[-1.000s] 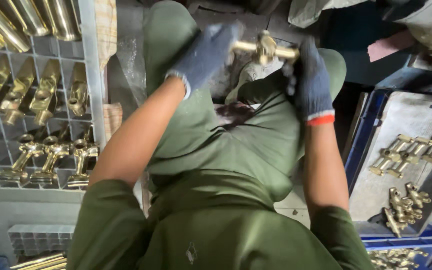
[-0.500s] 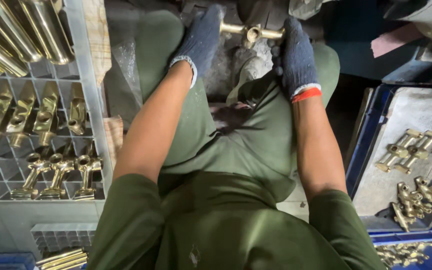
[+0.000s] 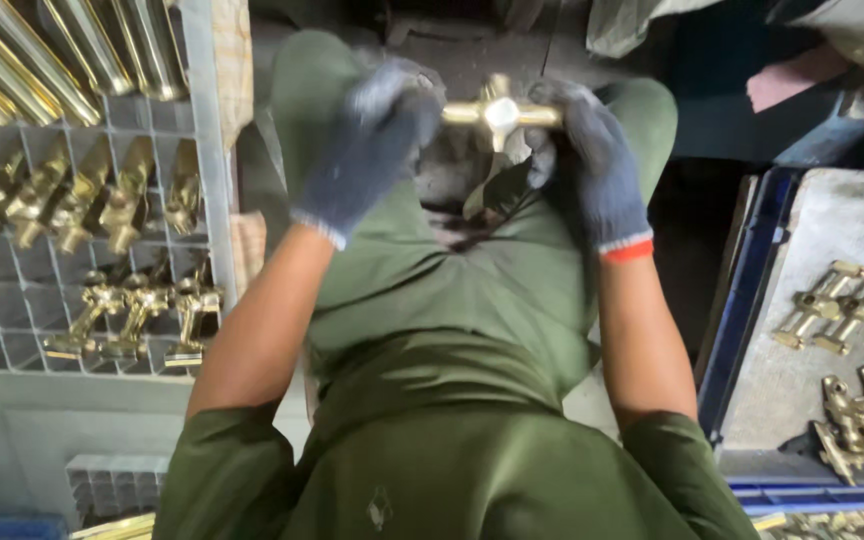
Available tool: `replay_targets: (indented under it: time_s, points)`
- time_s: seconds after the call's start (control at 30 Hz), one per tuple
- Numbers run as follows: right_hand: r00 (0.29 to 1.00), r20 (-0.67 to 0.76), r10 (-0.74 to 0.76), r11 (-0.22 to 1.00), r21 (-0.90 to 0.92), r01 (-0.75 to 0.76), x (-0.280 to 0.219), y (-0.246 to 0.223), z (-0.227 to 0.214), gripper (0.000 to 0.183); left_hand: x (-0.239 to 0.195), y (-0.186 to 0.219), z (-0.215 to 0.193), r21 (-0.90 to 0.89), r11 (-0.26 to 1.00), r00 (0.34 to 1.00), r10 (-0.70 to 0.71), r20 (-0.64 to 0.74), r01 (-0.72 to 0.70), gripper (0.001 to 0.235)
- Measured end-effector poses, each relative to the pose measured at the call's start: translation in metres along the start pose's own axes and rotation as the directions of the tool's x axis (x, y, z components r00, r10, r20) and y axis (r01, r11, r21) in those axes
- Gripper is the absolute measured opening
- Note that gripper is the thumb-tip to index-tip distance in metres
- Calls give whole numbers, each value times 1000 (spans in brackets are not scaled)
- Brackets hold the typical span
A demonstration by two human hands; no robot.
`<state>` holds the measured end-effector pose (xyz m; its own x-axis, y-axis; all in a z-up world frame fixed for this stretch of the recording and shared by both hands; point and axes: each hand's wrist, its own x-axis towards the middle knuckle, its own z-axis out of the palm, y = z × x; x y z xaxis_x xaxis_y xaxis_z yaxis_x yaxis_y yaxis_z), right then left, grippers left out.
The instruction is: The person, wearing gloves, holds a brass faucet component against a rotating grinding wheel, turning and shifting the object to polish different sections before placing it back into a tray.
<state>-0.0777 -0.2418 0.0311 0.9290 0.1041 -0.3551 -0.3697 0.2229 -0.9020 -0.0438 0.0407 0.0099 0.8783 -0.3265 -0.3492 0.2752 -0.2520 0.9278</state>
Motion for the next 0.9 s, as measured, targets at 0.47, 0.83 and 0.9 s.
replay_targets:
  time_s: [0.47,0.83,0.9]
  points:
    - [987,-104,-125,955,257,148,-71,20,18,65,-91,89,23,98,822,827,561,19,-560,65]
    - [990,-122,-68,969,229,94,-90,9,23,72,-92,86,17,96,837,842,539,29,-539,60]
    - [996,-89,10,960,279,15,-92,9,19,74,-89,80,18,22,820,821,572,5,-572,55]
